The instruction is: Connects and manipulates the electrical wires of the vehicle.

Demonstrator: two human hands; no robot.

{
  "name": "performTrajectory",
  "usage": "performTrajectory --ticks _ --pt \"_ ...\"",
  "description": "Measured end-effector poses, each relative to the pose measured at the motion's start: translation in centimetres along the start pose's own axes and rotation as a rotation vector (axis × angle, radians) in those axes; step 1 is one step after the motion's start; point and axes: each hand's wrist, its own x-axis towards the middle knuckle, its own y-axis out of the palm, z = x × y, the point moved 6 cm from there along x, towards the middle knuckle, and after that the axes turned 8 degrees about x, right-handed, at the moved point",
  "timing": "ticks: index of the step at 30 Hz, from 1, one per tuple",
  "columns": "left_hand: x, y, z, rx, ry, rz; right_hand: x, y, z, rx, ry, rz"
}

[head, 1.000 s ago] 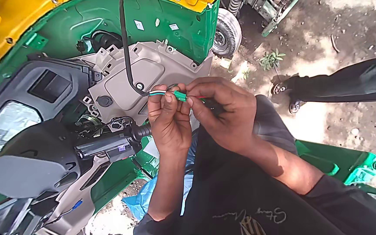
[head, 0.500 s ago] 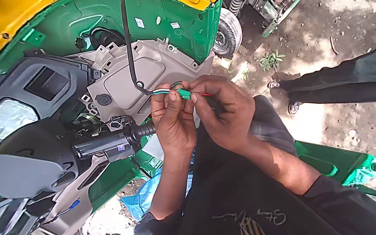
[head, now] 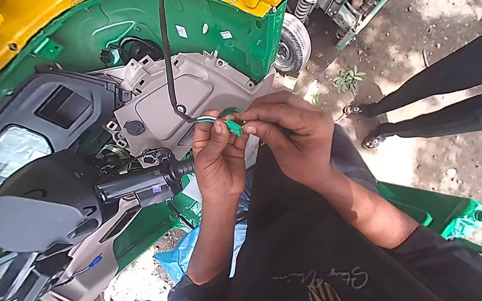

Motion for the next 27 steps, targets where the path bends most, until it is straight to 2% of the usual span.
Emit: performTrajectory --ticks 7,12,20,27 --pt "0.1 -0.9 -0.4 -0.029 -0.090 0.112 1.5 0.1 -1.3 0.279 0.138 0.131" --pt "0.2 -1.7 -1.0 0.019 -0.115 0.137 2.3 0.5 -1.5 0.157 0.131 0.304" --pt "0.3 -2.2 -1.2 0.061 -0.175 0.194 3.1 0.8 -2.5 0.148 0.197 0.331" --pt "0.6 -2.7 -1.6 0.174 -0.187 0.181 3.9 1.1 -2.6 0.012 0.128 0.390"
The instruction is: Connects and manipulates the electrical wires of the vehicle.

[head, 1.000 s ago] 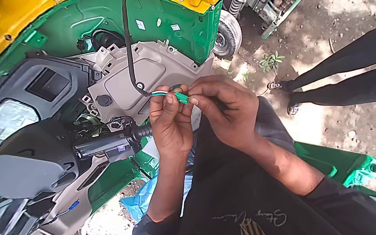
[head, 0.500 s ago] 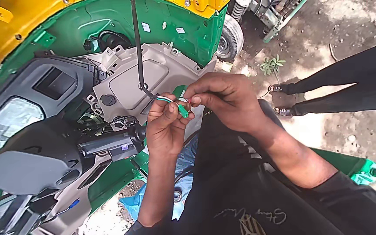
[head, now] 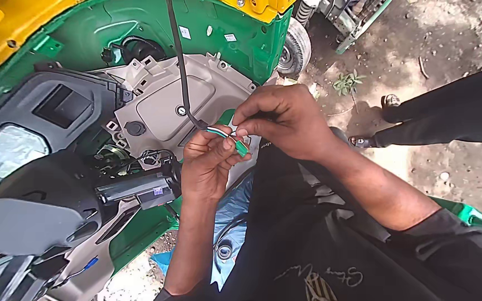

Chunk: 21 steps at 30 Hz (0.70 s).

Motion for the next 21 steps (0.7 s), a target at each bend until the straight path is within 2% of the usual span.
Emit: performTrajectory --ticks 14,21 --pt "0.37 -0.56 -0.43 0.094 0.002 0.037 0.44 0.36 0.28 -0.037 -0.011 0.049" --pt "0.43 -0.70 -0.13 0.135 -0.032 0.000 0.87 0.21 0.74 -0.222 -0.054 0.071"
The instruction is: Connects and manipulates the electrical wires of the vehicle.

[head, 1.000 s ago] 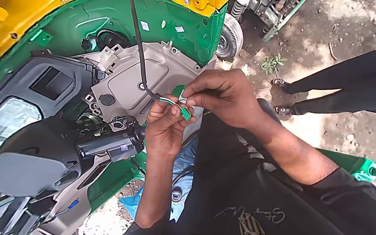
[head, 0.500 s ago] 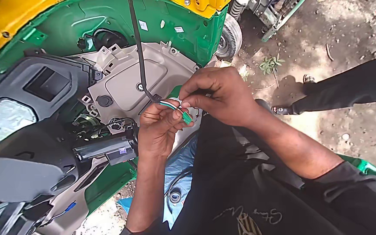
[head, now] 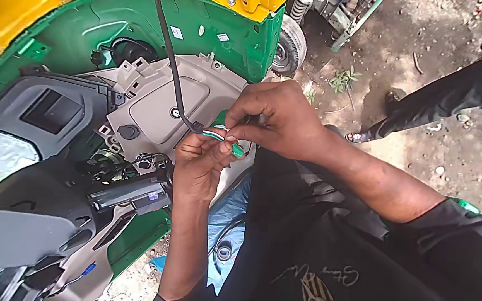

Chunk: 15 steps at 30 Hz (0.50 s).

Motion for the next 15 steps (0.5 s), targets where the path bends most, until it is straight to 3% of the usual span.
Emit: performTrajectory --ticks 8,15 --pt "0.2 0.3 0.8 -0.121 -0.016 0.048 0.5 -0.2 -0.3 -0.002 0.060 0.073" --pt "0.7 1.1 0.6 -0.052 0.107 -0.047 -2.9 -2.0 -1.8 0.421 0.218 -0.147"
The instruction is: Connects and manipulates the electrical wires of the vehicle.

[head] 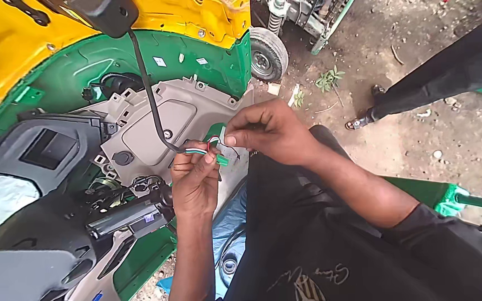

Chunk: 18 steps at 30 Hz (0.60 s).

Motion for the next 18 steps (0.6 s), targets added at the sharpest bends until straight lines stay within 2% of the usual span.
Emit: performTrajectory --ticks 4,9,14,18 --pt "0.7 1.7 1.0 -0.047 0.056 -0.061 -2.8 0.7 0.3 0.078 0.005 -0.061" --pt "0.9 3.2 2.7 -0.125 0.036 -0.136 -3.8 1.0 0.6 -0.272 -0.197 -0.277" --pt "1.0 3.4 2.7 -0.189 0.054 -0.213 -2.8 1.4 1.2 -0.509 -0.274 -0.209" --pt "1.3 3.3 3.0 -0.237 0.061 -0.262 -2.1 1.2 1.2 -0.483 -0.310 -0.172"
